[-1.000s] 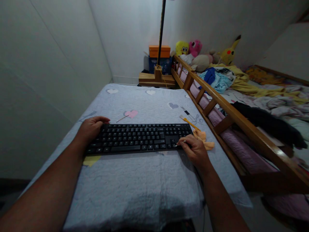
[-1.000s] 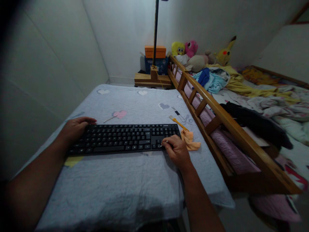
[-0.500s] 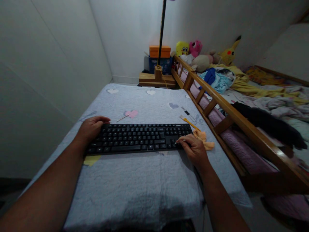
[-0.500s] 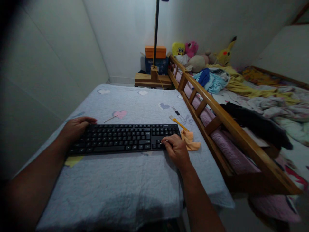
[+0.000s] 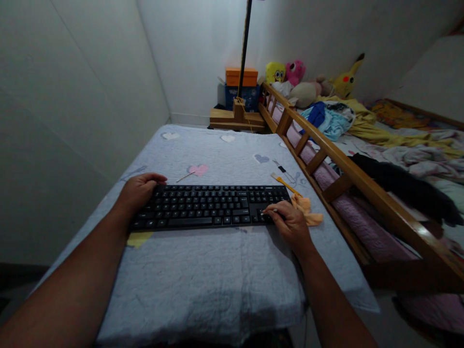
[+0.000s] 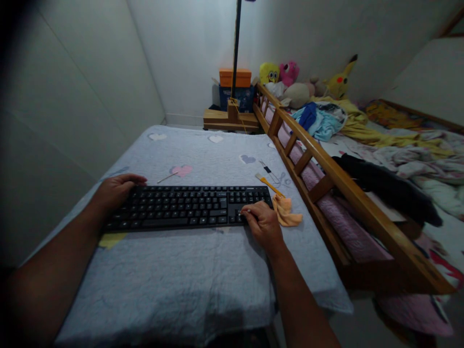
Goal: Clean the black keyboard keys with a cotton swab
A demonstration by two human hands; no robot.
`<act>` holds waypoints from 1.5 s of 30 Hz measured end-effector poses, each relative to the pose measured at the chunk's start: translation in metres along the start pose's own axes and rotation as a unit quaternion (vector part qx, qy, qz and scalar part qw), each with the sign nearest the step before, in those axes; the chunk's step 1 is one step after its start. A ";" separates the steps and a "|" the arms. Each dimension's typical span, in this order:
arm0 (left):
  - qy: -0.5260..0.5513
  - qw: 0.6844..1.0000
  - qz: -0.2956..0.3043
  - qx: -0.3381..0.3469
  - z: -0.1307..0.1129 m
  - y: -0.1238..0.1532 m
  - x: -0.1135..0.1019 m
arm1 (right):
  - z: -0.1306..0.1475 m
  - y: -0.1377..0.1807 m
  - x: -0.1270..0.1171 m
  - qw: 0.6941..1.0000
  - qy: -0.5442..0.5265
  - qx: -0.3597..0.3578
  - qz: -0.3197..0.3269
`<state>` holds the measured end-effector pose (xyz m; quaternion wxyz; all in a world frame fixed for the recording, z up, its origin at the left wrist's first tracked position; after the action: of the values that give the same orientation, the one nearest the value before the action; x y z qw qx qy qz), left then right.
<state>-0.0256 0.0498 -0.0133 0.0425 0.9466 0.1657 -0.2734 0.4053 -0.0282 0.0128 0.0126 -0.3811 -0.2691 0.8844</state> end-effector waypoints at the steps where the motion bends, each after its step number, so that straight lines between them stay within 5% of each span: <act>1: 0.001 1.000 0.001 -0.001 0.000 0.000 0.000 | 0.001 0.000 0.001 1.000 -0.001 -0.001 0.003; 45: 0.008 1.000 0.010 0.002 0.001 0.000 0.000 | 0.008 -0.001 0.009 0.999 0.019 -0.012 0.028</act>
<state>-0.0257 0.0493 -0.0141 0.0420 0.9503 0.1565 -0.2660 0.3934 -0.0287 0.0117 -0.0114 -0.4057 -0.2687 0.8735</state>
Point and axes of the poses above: each hand's wrist, its own y-axis away from the middle knuckle, its own x-axis out of the palm, z = x × y, the point moved 5 cm from there along -y, towards the middle knuckle, and after that the axes turned 11 degrees about y, right-handed, at the moved point
